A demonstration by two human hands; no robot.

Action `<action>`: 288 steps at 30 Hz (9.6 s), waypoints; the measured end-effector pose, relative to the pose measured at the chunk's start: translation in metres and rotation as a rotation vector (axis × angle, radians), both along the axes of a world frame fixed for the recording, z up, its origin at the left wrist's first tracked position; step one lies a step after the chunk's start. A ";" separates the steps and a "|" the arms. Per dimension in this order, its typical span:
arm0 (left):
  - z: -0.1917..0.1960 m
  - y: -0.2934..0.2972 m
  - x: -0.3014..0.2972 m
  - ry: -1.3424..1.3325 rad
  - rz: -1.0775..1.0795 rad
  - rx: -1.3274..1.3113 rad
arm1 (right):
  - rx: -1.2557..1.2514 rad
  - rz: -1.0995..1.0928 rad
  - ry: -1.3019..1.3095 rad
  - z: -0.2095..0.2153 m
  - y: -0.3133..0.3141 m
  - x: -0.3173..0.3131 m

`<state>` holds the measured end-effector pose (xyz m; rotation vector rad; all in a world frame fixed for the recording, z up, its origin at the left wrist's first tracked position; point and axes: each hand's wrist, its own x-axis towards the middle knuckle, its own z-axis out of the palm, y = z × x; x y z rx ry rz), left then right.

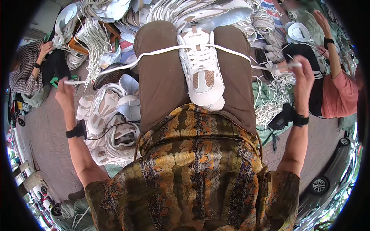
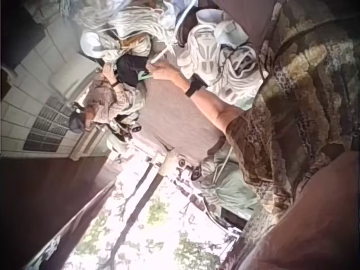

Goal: Lacing white athletic shoes while seated in a production workshop environment.

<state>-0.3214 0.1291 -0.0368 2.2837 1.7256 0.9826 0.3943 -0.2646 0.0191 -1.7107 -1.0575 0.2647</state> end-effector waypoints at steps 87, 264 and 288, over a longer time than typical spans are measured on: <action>0.059 -0.091 0.356 0.384 -1.244 0.104 | -0.003 0.892 -1.087 0.041 0.183 -0.120; 0.043 -0.106 0.339 -0.381 -0.942 -0.799 | -0.293 0.428 -0.124 0.070 0.122 -0.087; 0.036 -0.093 0.350 -0.367 -0.950 -0.867 | -0.018 0.784 0.891 0.077 0.147 -0.001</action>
